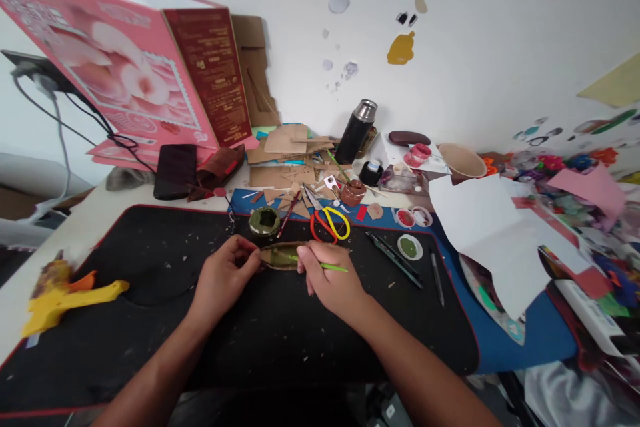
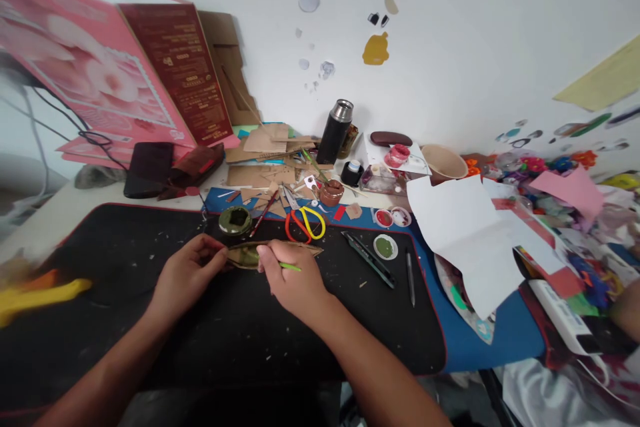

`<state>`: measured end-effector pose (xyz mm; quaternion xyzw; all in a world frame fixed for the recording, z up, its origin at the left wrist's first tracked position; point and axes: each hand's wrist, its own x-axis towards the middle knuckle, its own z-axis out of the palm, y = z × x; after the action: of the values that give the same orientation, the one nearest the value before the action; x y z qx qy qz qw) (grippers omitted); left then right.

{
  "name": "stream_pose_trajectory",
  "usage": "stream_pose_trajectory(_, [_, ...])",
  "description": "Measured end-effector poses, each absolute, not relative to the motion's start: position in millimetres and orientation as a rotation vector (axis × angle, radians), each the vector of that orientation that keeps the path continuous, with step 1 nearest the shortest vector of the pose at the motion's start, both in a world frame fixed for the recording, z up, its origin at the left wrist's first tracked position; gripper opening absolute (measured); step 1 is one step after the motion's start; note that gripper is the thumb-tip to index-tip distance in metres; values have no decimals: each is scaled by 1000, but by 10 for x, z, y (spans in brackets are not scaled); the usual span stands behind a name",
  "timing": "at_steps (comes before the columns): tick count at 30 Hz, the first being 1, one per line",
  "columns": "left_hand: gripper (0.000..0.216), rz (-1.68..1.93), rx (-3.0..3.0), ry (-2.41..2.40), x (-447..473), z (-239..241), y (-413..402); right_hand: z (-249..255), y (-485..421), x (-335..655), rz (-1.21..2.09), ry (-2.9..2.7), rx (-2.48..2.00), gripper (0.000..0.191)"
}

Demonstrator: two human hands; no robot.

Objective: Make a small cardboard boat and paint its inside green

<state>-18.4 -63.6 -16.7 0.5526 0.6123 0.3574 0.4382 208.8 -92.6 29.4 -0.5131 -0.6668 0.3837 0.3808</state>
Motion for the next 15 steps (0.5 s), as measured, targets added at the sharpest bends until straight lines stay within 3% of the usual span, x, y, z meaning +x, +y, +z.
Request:
stream_pose_trajectory(4, [35, 891, 1383, 1525, -181, -159, -627, 288, -920, 2150, 1093, -1610, -1325, 46])
stream_pose_trajectory(10, [37, 908, 1380, 1505, -185, -200, -627, 281, -897, 2103, 1006, -1615, -1329, 46])
stream_pose_trajectory(15, [38, 905, 1395, 1511, -191, -217, -630, 302, -927, 2163, 1197, -1587, -1325, 48])
